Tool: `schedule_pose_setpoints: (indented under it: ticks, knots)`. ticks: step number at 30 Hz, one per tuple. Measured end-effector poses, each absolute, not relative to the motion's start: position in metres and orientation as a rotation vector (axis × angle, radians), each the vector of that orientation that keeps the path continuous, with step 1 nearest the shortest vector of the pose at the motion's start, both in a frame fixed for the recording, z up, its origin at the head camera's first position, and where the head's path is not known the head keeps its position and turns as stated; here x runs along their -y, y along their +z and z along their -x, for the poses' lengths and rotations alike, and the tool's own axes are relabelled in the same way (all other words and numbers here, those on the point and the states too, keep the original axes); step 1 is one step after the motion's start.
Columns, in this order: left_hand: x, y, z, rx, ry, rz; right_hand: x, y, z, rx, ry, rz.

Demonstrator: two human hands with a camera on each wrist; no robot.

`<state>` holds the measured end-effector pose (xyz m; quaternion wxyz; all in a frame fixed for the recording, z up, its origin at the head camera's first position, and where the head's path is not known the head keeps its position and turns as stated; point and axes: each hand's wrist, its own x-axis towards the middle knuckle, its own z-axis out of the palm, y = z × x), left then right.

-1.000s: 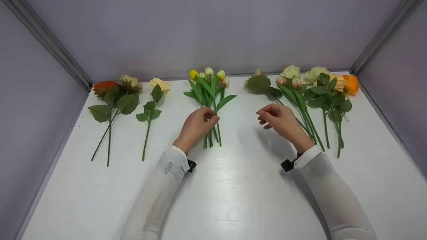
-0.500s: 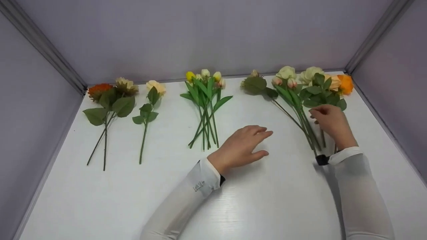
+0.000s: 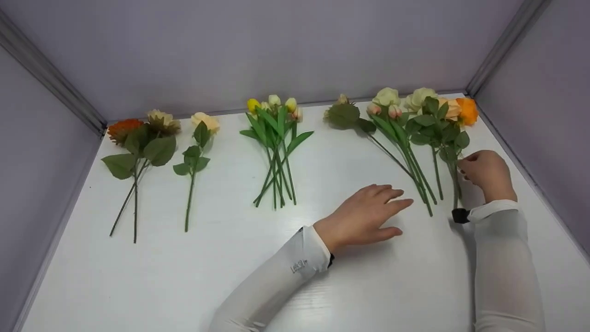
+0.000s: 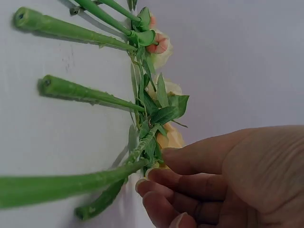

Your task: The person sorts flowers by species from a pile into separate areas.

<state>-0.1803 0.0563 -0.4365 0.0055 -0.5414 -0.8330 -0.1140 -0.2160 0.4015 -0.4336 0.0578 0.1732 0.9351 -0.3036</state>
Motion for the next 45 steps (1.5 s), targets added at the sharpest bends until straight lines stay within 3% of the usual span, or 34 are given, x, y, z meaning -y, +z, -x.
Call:
schedule_pose_setpoints:
  ticks: [15, 34, 45]
  knots:
    - [-0.051, -0.443, 0.182, 2.667, -0.378, 1.703, -0.408, -0.443, 0.221, -2.721, -0.984, -0.553]
    - [-0.05, -0.444, 0.184, 2.703, -0.401, 1.7, -0.409, -0.419, 0.21, -2.753, -1.025, -0.621]
    - [-0.043, -0.44, 0.194, 2.818, -0.714, 1.484, -0.383, -0.406, 0.216, -2.743, -1.495, -0.621]
